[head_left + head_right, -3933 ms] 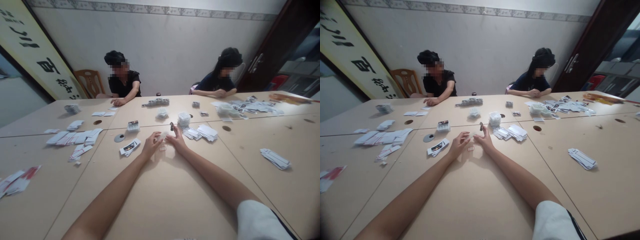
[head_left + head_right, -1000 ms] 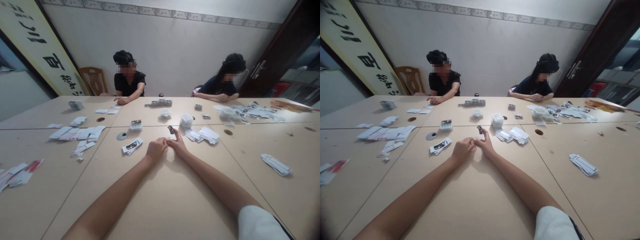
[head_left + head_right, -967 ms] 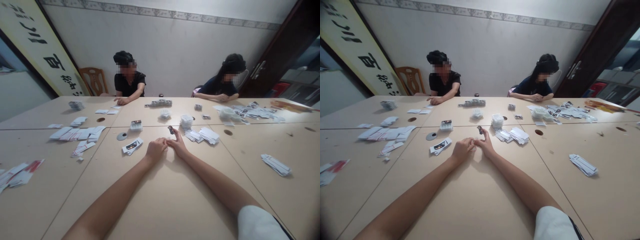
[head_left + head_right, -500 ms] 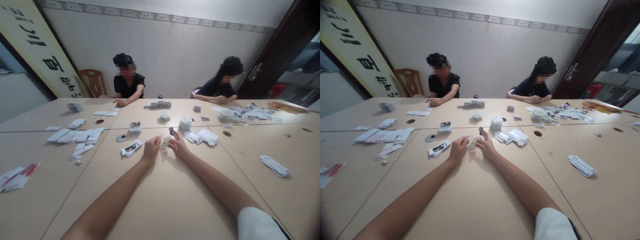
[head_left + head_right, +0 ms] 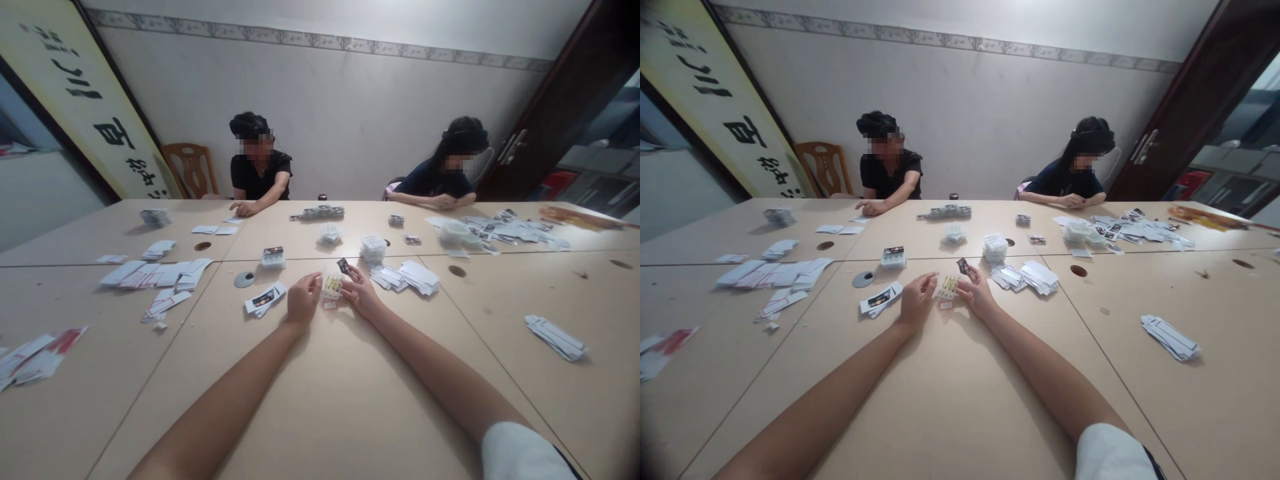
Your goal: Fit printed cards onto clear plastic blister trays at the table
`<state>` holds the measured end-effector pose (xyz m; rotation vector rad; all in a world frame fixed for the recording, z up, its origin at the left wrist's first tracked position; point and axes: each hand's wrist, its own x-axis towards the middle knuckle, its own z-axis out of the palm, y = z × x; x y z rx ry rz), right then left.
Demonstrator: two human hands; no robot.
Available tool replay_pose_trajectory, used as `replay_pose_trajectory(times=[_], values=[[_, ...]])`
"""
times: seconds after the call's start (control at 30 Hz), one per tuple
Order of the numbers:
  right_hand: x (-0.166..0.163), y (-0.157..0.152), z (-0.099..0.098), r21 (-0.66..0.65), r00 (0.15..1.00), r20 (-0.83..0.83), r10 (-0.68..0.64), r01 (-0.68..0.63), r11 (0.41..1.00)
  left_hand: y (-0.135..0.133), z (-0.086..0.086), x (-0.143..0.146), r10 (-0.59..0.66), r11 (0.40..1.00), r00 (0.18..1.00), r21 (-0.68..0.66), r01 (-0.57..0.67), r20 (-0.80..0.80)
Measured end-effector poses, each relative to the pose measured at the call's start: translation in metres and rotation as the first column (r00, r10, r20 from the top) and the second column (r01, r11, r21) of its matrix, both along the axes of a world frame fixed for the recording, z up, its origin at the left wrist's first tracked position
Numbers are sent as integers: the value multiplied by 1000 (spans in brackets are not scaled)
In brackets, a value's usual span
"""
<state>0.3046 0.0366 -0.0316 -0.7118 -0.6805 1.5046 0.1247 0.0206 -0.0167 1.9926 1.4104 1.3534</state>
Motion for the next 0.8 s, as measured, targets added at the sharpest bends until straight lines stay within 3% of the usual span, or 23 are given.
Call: replay_pose_trajectory(times=[0.23, 0.47, 0.8], values=[[-2, -2, 1, 42, 998, 45, 41, -42, 998, -1, -1, 3, -116, 993, 977, -1, 118, -181], [-3, -5, 3, 66, 996, 73, 51, -56, 996, -8, 6, 5, -78, 997, 954, -16, 77, -291], [-3, -3, -2, 54, 995, 88, 51, -55, 997, -11, 9, 8, -158, 987, 963, -64, 147, -220]])
